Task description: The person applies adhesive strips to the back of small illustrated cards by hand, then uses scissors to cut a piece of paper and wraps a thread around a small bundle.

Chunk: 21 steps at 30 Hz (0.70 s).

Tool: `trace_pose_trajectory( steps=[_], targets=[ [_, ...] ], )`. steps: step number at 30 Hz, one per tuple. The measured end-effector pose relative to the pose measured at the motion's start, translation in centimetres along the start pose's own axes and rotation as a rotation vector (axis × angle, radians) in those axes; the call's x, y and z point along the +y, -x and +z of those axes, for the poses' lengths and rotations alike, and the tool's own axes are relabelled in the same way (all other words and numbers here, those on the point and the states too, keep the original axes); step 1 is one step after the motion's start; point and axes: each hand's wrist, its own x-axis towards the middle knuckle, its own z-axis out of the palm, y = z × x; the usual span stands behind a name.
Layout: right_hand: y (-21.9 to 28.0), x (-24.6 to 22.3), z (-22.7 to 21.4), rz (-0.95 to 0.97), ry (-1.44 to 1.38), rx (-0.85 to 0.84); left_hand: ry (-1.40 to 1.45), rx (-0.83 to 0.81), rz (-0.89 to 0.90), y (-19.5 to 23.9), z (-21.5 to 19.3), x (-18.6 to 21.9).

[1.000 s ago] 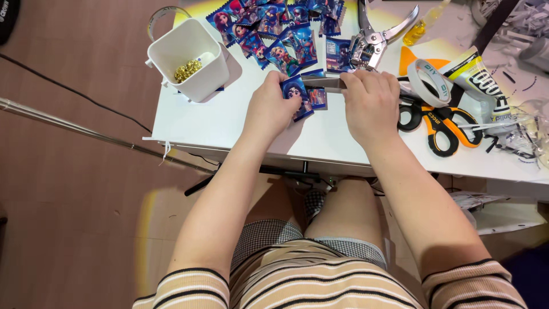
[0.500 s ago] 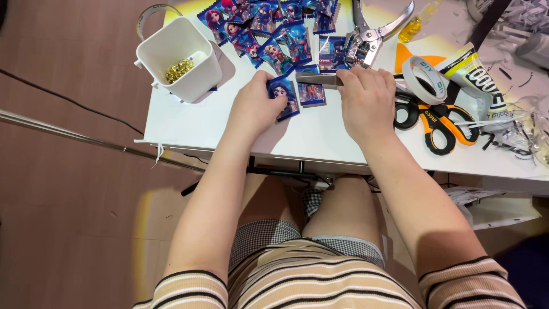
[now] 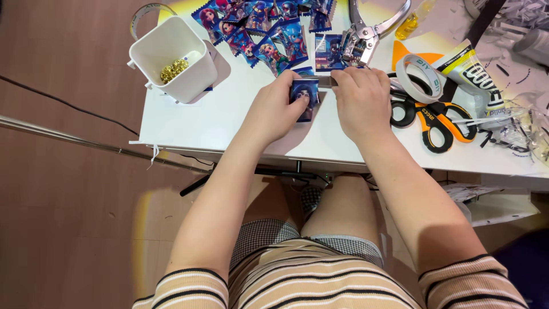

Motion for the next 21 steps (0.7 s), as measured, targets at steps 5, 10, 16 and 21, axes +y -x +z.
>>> trace_pose_trajectory(
  steps=[5, 10, 16, 21],
  targets=[
    [0.0, 0.3, 0.3, -0.008, 0.017, -0.002, -0.223, 0.029, 0.097, 0.7, 0.9, 0.7],
    [-0.1, 0.1, 0.1, -0.014, 0.041, -0.018, -0.473, 0.197, 0.304, -0.4, 3.9, -3.9],
    [-0.2, -0.4, -1.0, 0.019, 0.016, -0.026, -0.637, 0.254, 0.339, 0.0, 4.2, -5.0],
    [-0.1, -0.5, -1.1, -0.016, 0.017, 0.022, -0.681, 0.318, 0.307, 0.2, 4.2, -4.9]
  ],
)
